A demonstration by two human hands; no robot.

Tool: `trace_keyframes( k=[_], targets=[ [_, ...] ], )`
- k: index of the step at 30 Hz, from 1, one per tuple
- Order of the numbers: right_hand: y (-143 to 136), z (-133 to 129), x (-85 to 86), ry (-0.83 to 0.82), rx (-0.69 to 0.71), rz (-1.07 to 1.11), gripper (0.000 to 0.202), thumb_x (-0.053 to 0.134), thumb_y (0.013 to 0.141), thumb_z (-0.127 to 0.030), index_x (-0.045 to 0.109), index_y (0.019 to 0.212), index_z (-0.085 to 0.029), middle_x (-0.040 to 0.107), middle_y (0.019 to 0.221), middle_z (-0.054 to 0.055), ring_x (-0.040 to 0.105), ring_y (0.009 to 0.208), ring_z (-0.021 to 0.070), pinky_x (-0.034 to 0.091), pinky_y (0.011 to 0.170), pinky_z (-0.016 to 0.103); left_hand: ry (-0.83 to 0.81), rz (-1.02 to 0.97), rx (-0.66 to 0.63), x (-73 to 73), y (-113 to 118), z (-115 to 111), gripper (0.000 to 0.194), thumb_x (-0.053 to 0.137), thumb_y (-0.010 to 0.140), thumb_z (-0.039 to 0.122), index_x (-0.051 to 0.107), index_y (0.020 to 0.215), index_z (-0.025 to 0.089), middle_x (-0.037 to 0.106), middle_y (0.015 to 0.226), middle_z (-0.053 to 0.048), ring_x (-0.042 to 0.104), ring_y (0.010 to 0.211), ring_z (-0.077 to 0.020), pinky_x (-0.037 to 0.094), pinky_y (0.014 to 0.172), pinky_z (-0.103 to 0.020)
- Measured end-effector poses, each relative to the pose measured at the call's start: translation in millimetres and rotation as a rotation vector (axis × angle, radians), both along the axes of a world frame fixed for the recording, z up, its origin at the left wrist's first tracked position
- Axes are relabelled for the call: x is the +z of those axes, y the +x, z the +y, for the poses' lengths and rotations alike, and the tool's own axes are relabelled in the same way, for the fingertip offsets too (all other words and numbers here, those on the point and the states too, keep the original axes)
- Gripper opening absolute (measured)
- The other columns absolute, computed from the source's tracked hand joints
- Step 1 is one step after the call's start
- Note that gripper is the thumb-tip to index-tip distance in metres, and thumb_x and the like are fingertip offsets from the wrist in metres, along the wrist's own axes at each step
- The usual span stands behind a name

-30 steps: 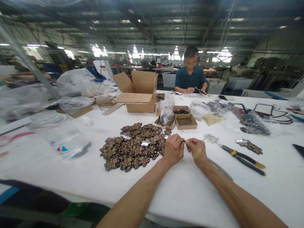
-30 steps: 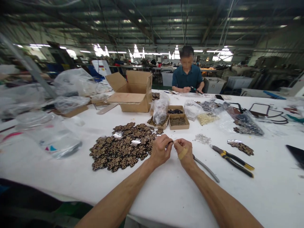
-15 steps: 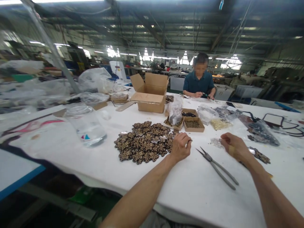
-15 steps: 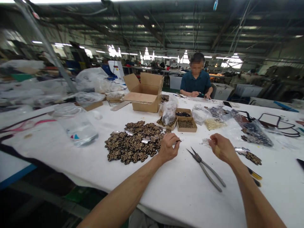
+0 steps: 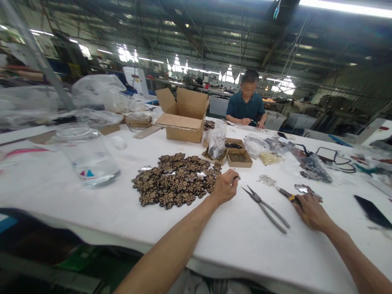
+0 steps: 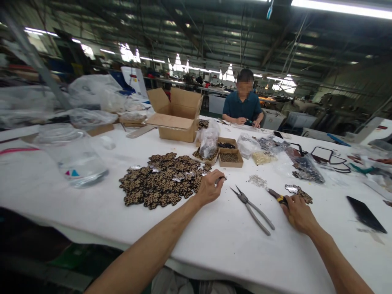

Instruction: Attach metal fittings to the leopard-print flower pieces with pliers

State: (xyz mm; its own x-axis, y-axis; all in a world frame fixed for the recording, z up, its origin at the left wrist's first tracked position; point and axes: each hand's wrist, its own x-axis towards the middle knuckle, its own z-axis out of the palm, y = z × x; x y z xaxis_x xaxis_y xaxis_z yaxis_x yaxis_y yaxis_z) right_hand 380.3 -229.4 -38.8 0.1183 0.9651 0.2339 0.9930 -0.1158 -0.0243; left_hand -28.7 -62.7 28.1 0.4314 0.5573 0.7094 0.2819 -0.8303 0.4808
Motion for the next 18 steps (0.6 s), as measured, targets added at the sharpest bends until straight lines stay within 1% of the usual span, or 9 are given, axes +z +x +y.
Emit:
trace_keyframes(
  k=[3,5,8,10,11,12,14,16,18],
  targets=[
    [-6,3,2.2,0.061,0.035,0.181,0.042,0.051,0.091,-0.054,0.067,0.103,-0.017,0.065,0.099,0.017,0.062,0.093,0.0329,0.051,0.084,0.049,0.007,0.013,0.011,-4.1,-6,-1,0.013,0.050,0.094,0.018,0.062,0.100,0.020,0.067,0.093,-0.005,0.064,0.085,-0.0177,0.049,0.078,-0.030],
    [-15,7,10.9,0.146,-0.044,0.456,0.043,0.054,0.088,-0.058,0.067,0.097,-0.018,0.066,0.093,0.014,0.063,0.085,0.0304,0.054,0.078,0.047,0.011,0.029,0.015,-6.4,-8,-1,0.014,0.050,0.095,0.019,0.062,0.101,0.020,0.069,0.094,-0.005,0.065,0.086,-0.0180,0.049,0.079,-0.031],
    [-44,19,39.4,0.338,-0.183,1.125,0.045,0.064,0.083,-0.061,0.065,0.101,-0.020,0.065,0.086,0.007,0.063,0.073,0.0234,0.056,0.065,0.039,0.014,0.062,0.007,-8.5,-7,0,0.014,0.049,0.096,0.020,0.062,0.102,0.020,0.069,0.095,-0.005,0.065,0.088,-0.0180,0.049,0.079,-0.030],
    [-70,31,64.8,0.374,-0.097,1.502,0.046,0.083,0.071,-0.049,0.062,0.103,-0.022,0.063,0.086,0.002,0.063,0.074,0.0200,0.056,0.062,0.033,0.023,0.093,-0.010,-8.7,-3,0,0.014,0.048,0.096,0.021,0.061,0.102,0.020,0.069,0.095,-0.005,0.065,0.088,-0.0179,0.049,0.079,-0.030],
    [-85,38,77.0,0.307,-0.019,1.628,0.046,0.087,0.068,-0.042,0.061,0.101,-0.023,0.062,0.085,0.001,0.062,0.075,0.0187,0.055,0.063,0.032,0.030,0.109,-0.019,-8.4,0,0,0.014,0.048,0.097,0.021,0.061,0.102,0.020,0.068,0.096,-0.005,0.065,0.087,-0.0178,0.049,0.078,-0.030],
    [-99,45,87.7,0.223,0.039,1.707,0.046,0.090,0.065,-0.038,0.061,0.099,-0.022,0.061,0.084,0.001,0.062,0.074,0.0178,0.055,0.062,0.031,0.037,0.124,-0.027,-8.0,2,-1,0.015,0.048,0.097,0.022,0.061,0.102,0.020,0.068,0.096,-0.005,0.065,0.086,-0.0178,0.049,0.077,-0.030],
    [-127,60,101.3,0.105,0.107,1.741,0.044,0.090,0.067,-0.034,0.062,0.098,-0.020,0.061,0.082,0.001,0.060,0.071,0.0167,0.054,0.060,0.029,0.050,0.152,-0.043,-6.5,7,-1,0.015,0.047,0.098,0.022,0.061,0.102,0.020,0.068,0.095,-0.006,0.064,0.085,-0.0177,0.048,0.076,-0.030],
    [-152,75,103.6,0.043,0.134,1.665,0.041,0.087,0.070,-0.037,0.063,0.097,-0.018,0.061,0.076,0.001,0.058,0.065,0.0162,0.051,0.056,0.029,0.059,0.179,-0.058,-5.1,12,-2,0.016,0.046,0.098,0.022,0.061,0.103,0.020,0.067,0.095,-0.006,0.064,0.085,-0.0177,0.048,0.075,-0.030],
    [-172,89,97.3,-0.027,0.189,1.541,0.034,0.082,0.076,-0.041,0.064,0.092,-0.016,0.061,0.069,0.001,0.056,0.056,0.0149,0.047,0.050,0.028,0.064,0.206,-0.072,-4.3,15,-2,0.017,0.045,0.099,0.022,0.061,0.103,0.020,0.067,0.095,-0.006,0.064,0.085,-0.0177,0.049,0.076,-0.030]
  ],
)
